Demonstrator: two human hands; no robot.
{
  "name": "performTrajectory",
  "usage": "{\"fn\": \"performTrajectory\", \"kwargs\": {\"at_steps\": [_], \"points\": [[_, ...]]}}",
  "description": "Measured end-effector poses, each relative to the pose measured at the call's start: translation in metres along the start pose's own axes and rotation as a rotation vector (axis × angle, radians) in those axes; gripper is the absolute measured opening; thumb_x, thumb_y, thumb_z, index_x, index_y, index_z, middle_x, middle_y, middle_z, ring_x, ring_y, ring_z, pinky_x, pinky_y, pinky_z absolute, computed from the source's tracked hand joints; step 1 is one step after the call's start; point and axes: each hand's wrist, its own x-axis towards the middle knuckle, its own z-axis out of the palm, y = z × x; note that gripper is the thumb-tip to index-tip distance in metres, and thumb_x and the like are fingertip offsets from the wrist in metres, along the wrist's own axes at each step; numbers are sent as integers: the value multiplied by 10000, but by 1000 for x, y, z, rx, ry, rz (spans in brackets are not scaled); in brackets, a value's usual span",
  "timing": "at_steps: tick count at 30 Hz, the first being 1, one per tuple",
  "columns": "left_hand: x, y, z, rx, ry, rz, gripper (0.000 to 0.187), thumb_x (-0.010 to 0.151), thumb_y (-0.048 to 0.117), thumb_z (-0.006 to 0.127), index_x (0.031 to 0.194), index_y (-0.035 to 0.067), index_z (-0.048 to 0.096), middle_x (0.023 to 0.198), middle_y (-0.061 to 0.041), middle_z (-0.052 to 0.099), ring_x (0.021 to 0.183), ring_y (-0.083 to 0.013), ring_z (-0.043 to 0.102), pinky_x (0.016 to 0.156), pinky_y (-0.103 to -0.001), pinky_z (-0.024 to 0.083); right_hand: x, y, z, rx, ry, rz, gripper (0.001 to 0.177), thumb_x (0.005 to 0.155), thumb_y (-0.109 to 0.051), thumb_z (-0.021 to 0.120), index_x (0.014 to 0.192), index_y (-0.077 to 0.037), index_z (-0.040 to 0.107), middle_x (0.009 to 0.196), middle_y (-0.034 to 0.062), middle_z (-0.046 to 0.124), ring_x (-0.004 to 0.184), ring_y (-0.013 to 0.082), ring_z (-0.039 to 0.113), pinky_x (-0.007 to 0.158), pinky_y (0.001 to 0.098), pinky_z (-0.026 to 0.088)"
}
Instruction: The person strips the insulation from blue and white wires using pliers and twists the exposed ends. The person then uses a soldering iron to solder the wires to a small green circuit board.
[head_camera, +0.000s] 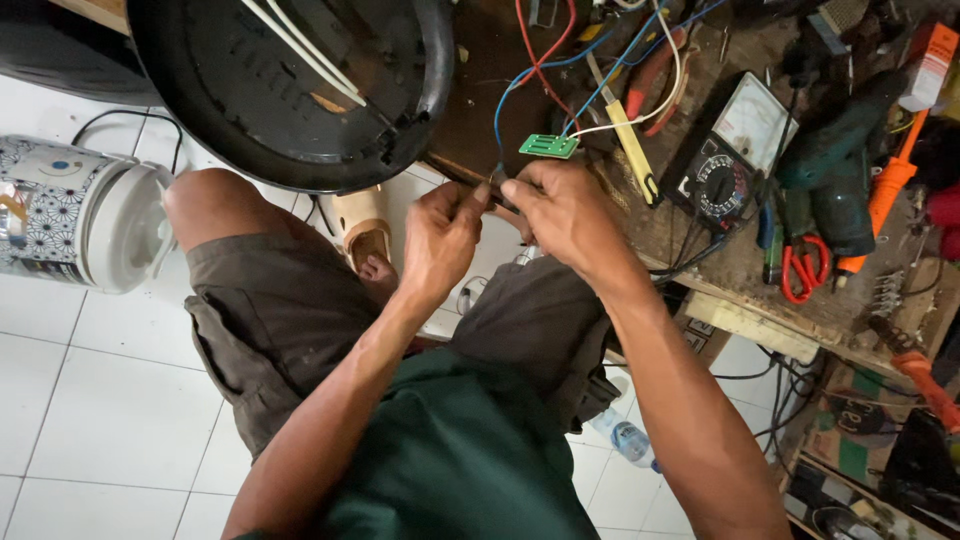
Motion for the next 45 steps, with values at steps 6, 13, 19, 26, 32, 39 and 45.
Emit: {"fn": "performTrajectory", "kwargs": {"at_steps": [6,13,19,26,32,39,45], "points": [[-2,6,-5,-51,-28,26,312,1078,246,716,825,73,768,545,-45,582,548,-142,512,557,-309,443,2,-2,0,-124,37,117,238,1037,-321,715,1006,-121,838,581,47,715,412,152,654,434,285,508],[-6,-2,-10,-118,-95,99,273,1106,185,687,876,59,762,576,-64,606,561,-147,529,575,-292,440,-15,-2,-32,-407,153,-63,296,1122,-277,698,1259,-40,811,1028,240,807,965,443,801,839,561,626],[-10,7,-15,-115,-135,135,160,1091,177,741,1054,41,816,766,-56,697,713,-101,624,673,-260,526,-25,3,-36,-466,364,-156,174,1093,-260,737,1208,-168,830,1115,139,813,1107,420,771,910,550,626],[-6,8,-16,1,-124,173,166,1081,194,753,1138,51,815,845,-96,765,765,-142,667,699,-311,557,-24,19,-25,-434,451,-326,181,1084,-250,768,1163,-111,852,1061,186,813,1035,457,785,885,577,632],[-13,25,-20,60,-87,166,168,1069,205,769,1167,77,817,823,-92,751,716,-141,634,625,-287,531,-40,22,-49,-618,642,-158,334,1036,-306,851,1266,-84,752,1228,163,678,1015,500,747,850,631,625],[-27,59,-20,94,-84,169,207,1075,224,751,1236,131,841,880,-53,745,750,-123,614,652,-264,528,-51,17,-66,-371,546,-146,291,1087,-232,831,1271,-48,701,1225,212,615,1063,477,746,961,608,618],[-32,68,-22,185,-82,160,176,1052,211,789,1199,159,869,892,-46,754,716,-117,634,652,-262,534,-8,107,-134,-614,771,-366,124,1074,-97,810,1134,-11,745,1018,240,678,951,569,723,871,630,573]]}}
